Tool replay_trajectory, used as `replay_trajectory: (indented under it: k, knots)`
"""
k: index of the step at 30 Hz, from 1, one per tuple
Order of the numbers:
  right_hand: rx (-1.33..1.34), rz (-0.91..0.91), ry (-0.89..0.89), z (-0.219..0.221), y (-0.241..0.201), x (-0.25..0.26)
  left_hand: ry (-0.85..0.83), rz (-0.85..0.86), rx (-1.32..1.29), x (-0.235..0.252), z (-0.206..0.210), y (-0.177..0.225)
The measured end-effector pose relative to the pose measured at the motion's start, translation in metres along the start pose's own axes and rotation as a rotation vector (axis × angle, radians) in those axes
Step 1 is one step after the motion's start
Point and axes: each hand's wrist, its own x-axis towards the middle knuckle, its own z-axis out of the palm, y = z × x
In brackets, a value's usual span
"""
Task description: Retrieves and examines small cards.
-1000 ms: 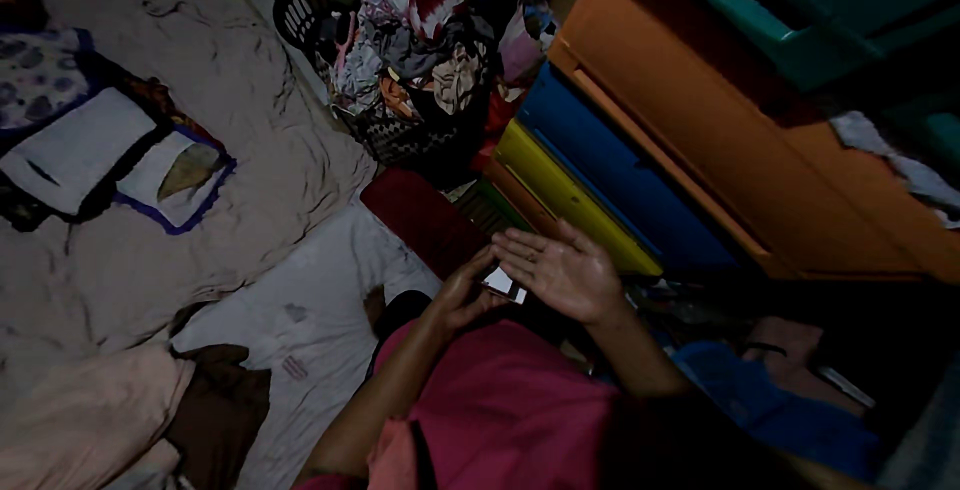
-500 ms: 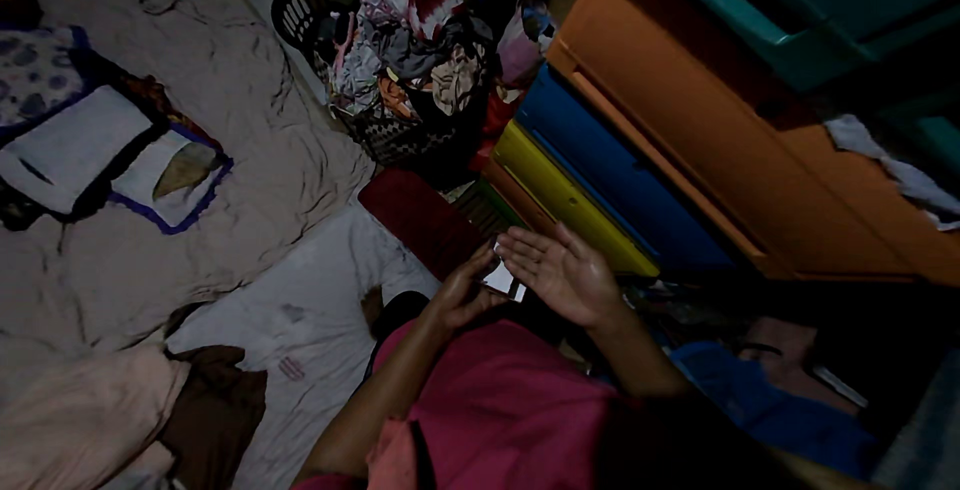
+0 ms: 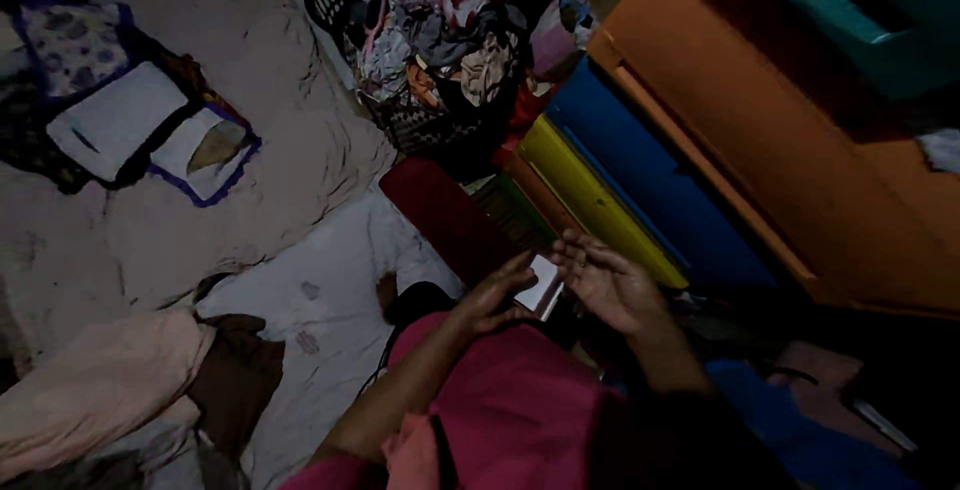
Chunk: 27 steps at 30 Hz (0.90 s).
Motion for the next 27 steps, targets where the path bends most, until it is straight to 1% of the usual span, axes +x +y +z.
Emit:
replay_trajectory:
  k: [5, 10, 14, 17, 18, 20, 21, 24, 27]
  knots:
    - [0.020, -0.013, 0.031, -0.021, 0.000, 0.012, -0.050, -0.042, -0.007, 0.002, -0.010, -0.019]
    - [0.052, 0.079, 0.168, -0.044, -0.006, 0.039, -0.036, -0.043, -0.071, -0.008, -0.017, -0.029]
    - [0.054, 0.177, 0.266, -0.072, 0.006, 0.071, 0.007, -0.036, -0.095, -0.013, -0.033, -0.038]
    - [0.016, 0.214, 0.215, -0.094, 0.022, 0.090, 0.077, -0.025, -0.106, -0.013, -0.049, -0.041]
    - [0.005, 0.216, 0.211, -0.098, 0.029, 0.094, 0.090, -0.012, -0.106, -0.012, -0.056, -0.040]
    - [-0.069, 0.227, 0.354, -0.095, 0.047, 0.099, 0.120, 0.012, -0.089, -0.009, -0.068, -0.033]
    - [-0.110, 0.242, 0.384, -0.100, 0.057, 0.101, 0.136, 0.023, -0.084, -0.006, -0.073, -0.028]
    - [-0.158, 0.325, 0.403, -0.111, 0.077, 0.094, 0.165, 0.078, -0.107, 0.007, -0.090, -0.009]
    - [-0.173, 0.422, 0.401, -0.129, 0.109, 0.095, 0.191, 0.152, -0.149, 0.028, -0.108, 0.010]
